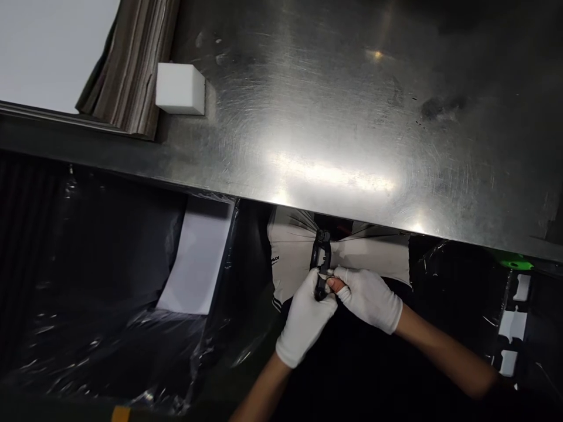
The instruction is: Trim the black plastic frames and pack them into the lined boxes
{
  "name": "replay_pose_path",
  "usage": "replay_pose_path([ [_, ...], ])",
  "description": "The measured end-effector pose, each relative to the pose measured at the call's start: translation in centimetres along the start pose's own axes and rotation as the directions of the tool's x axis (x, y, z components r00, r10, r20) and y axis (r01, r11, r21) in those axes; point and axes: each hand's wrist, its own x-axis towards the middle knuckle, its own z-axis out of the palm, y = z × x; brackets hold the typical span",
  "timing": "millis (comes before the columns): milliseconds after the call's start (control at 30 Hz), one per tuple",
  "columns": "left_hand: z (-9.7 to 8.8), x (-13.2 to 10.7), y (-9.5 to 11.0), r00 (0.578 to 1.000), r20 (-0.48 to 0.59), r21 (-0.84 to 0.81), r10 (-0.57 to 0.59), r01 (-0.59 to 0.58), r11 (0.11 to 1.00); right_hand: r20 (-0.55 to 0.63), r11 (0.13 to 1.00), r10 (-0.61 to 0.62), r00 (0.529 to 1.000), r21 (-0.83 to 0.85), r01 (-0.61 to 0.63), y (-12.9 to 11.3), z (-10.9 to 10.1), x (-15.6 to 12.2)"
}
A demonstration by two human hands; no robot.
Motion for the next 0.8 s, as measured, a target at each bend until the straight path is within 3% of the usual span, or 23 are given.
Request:
replay_pose_path([
  [233, 0.1, -0.1, 0.5, 0.999, 0.030, 0.034, -0.019, 0.018, 0.999, 0.018, 0.999, 0.038, 0.999, -0.028, -0.038, -0.1, -0.7, -0.2],
  [400, -0.4, 0.1, 0.6, 0.997, 0.079, 0.043, -0.028, 0.024, 0.999, 0.022, 0.999, -0.020, 1.000, 0.031, 0.019, 0.6, -1.2, -0.5],
  [533, -0.7, 0.1, 0.6, 0.997, 0.076, -0.046, -0.013, 0.016, 0.999, 0.024, 0.991, -0.092, 0.995, 0.098, 0.089, 1.7, -1.5, -0.8],
  [667, -1.3, -0.2, 0.5, 0.999, 0.045, -0.094, -0.030, 0.034, 0.995, 0.025, 0.950, -0.194, 0.981, 0.253, 0.182, 3.2, -2.2, -1.4],
  [800, -1.7, -0.5, 0.4, 0.999, -0.039, -0.095, 0.010, -0.013, 0.995, 0.031, 0.938, -0.146, 0.989, 0.321, 0.128, 4.6, -3.1, -2.1],
])
